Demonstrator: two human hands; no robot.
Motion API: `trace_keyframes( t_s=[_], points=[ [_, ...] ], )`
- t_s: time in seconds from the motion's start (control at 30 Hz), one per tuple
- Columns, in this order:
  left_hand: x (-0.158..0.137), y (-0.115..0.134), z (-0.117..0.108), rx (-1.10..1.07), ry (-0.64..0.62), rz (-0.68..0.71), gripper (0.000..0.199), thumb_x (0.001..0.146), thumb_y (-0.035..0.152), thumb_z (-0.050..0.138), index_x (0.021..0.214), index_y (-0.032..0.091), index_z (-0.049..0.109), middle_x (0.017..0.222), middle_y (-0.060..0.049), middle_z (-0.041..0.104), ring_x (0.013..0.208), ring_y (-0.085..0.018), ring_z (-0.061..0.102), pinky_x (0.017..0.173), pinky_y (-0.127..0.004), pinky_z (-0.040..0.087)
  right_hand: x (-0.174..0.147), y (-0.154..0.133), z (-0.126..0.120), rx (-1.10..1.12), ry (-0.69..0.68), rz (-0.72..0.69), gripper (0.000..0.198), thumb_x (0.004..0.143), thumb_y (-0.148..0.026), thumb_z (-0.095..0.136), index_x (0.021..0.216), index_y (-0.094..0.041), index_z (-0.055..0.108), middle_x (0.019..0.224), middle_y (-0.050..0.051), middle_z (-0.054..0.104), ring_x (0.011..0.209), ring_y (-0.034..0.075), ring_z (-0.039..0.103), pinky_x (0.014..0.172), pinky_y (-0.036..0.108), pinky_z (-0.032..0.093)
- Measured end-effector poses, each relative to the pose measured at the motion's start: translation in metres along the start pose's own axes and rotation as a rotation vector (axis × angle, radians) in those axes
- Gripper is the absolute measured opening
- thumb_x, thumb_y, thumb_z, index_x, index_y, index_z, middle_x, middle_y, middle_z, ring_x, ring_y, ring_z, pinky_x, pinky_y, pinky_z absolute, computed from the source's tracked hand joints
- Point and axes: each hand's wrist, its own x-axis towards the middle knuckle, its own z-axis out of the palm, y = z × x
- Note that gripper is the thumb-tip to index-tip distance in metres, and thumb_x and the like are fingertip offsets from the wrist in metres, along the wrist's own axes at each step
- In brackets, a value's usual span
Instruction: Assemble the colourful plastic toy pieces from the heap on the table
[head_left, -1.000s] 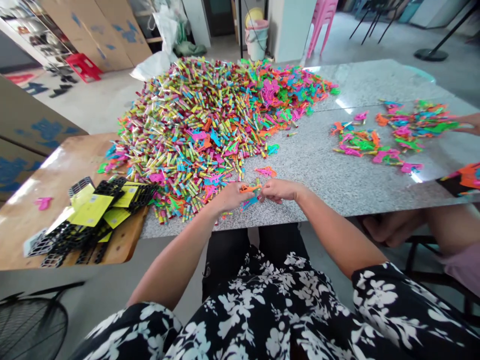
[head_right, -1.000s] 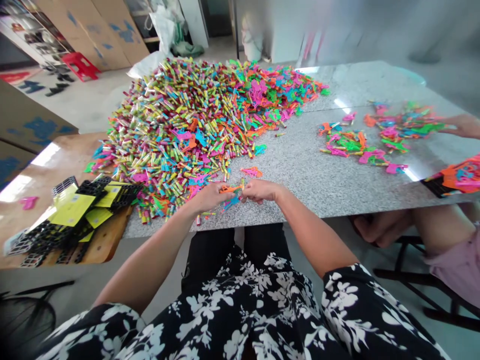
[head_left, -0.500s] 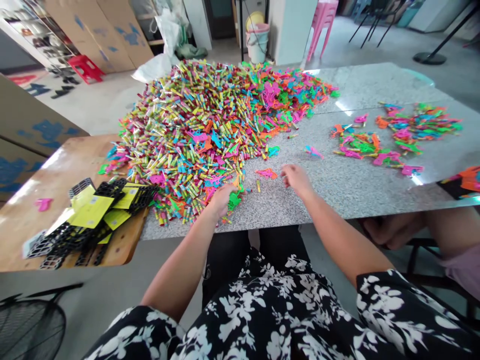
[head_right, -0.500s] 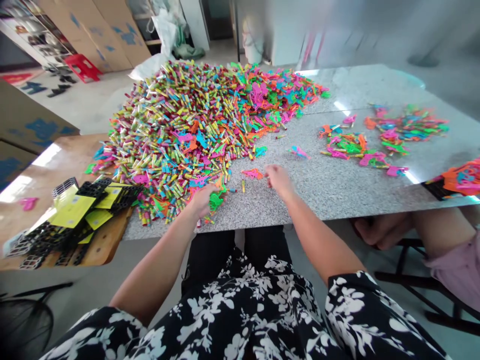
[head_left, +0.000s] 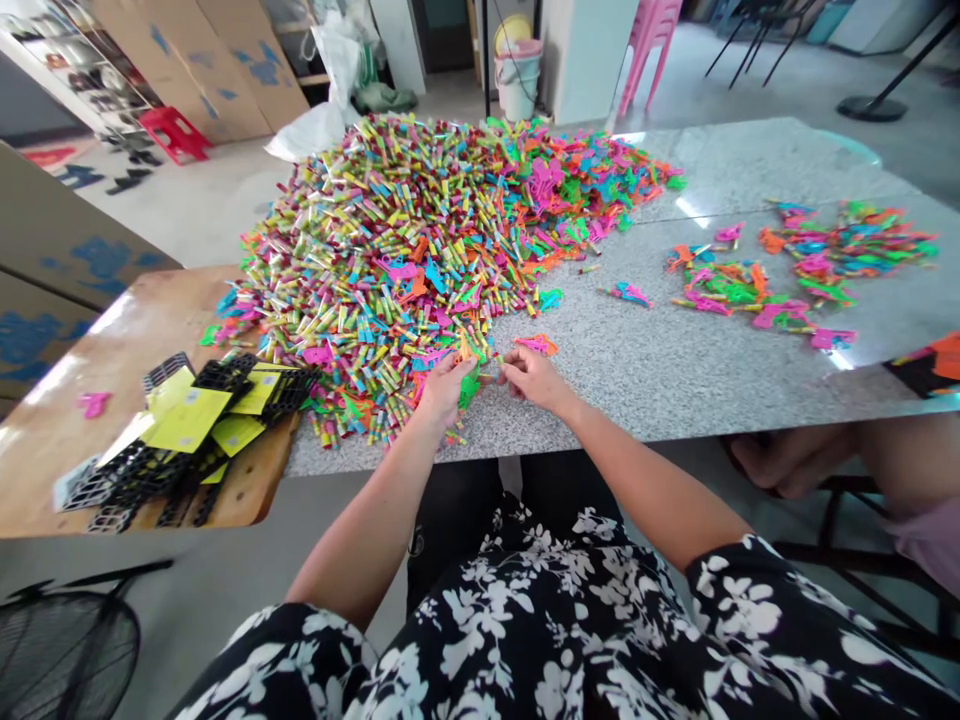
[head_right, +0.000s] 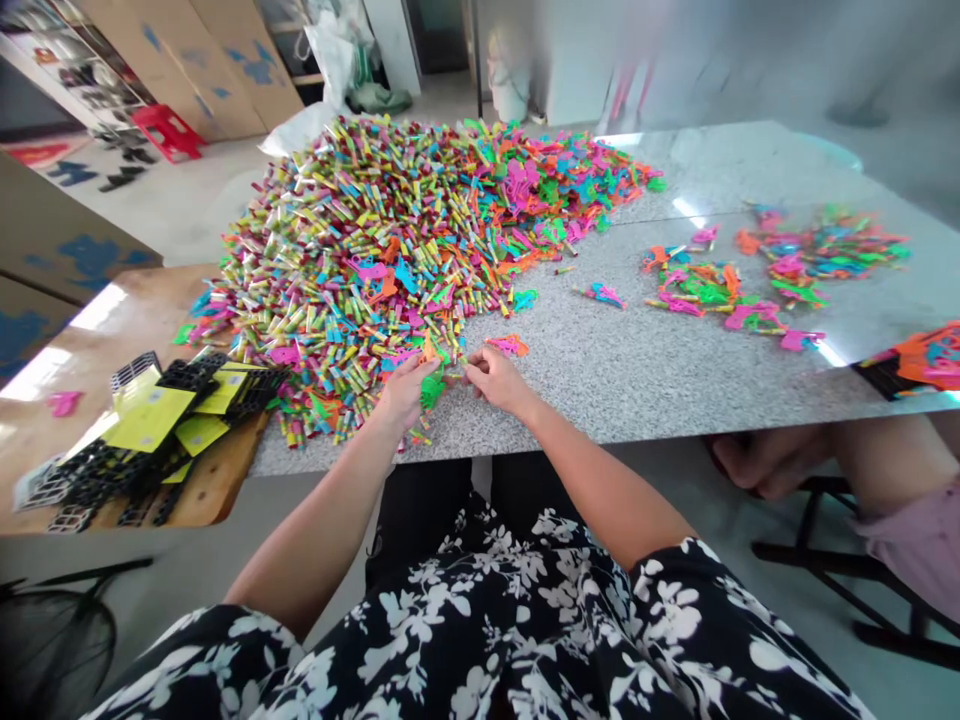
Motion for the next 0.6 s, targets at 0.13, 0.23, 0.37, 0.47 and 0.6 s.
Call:
trace_keyframes(
  t_s=[0.13, 0.23, 0.37, 0.47, 0.6],
  points=[
    [0.003, -0.005, 0.006, -0.016, -0.033, 0.027, 0.043, 0.075, 0.043, 0.093, 0.101, 0.018, 0.070, 0.088, -0.003, 0.077, 0.068, -0.020, 0.076, 0.055, -0.027, 0.053, -0.010, 0.003, 0.010, 0.248, 0.007, -0.032, 0.029, 0.095, -0.048, 0.070, 0.102, -0.025, 0.056, 0.080, -0.001, 0.072, 0.052, 0.012, 0.060, 0.043, 0.024, 0.047],
    [0.002, -0.006, 0.007, -0.007, -0.049, 0.036, 0.046, 0.073, 0.043, 0.094, 0.104, 0.018, 0.070, 0.092, -0.003, 0.077, 0.069, -0.019, 0.076, 0.057, -0.028, 0.053, -0.013, 0.005, 0.012, 0.291, 0.019, -0.041, 0.034, 0.092, -0.052, 0.073, 0.103, -0.025, 0.057, 0.077, -0.003, 0.070, 0.050, 0.011, 0.058, 0.043, 0.023, 0.048],
    [0.000, -0.007, 0.007, 0.040, -0.055, 0.080, 0.046, 0.076, 0.047, 0.092, 0.104, 0.018, 0.070, 0.095, -0.004, 0.078, 0.071, -0.019, 0.076, 0.061, -0.029, 0.054, -0.015, 0.005, 0.011, 0.295, 0.036, -0.054, 0.034, 0.092, -0.053, 0.073, 0.102, -0.024, 0.058, 0.073, -0.004, 0.069, 0.048, 0.011, 0.056, 0.042, 0.024, 0.048],
    [-0.002, -0.005, 0.012, 0.059, -0.047, 0.121, 0.045, 0.075, 0.048, 0.091, 0.099, 0.018, 0.068, 0.092, -0.004, 0.077, 0.071, -0.019, 0.075, 0.063, -0.029, 0.054, -0.016, 0.006, 0.011, 0.335, 0.011, -0.052, 0.036, 0.092, -0.054, 0.073, 0.102, -0.023, 0.059, 0.073, -0.004, 0.069, 0.047, 0.011, 0.056, 0.042, 0.025, 0.050],
    [-0.005, -0.002, 0.019, 0.091, -0.018, 0.133, 0.044, 0.075, 0.049, 0.089, 0.095, 0.018, 0.067, 0.087, -0.003, 0.075, 0.072, -0.018, 0.072, 0.065, -0.029, 0.053, -0.018, 0.004, 0.011, 0.365, -0.001, -0.048, 0.035, 0.092, -0.055, 0.073, 0.100, -0.023, 0.061, 0.072, -0.004, 0.066, 0.049, 0.011, 0.054, 0.044, 0.025, 0.053]
  ],
)
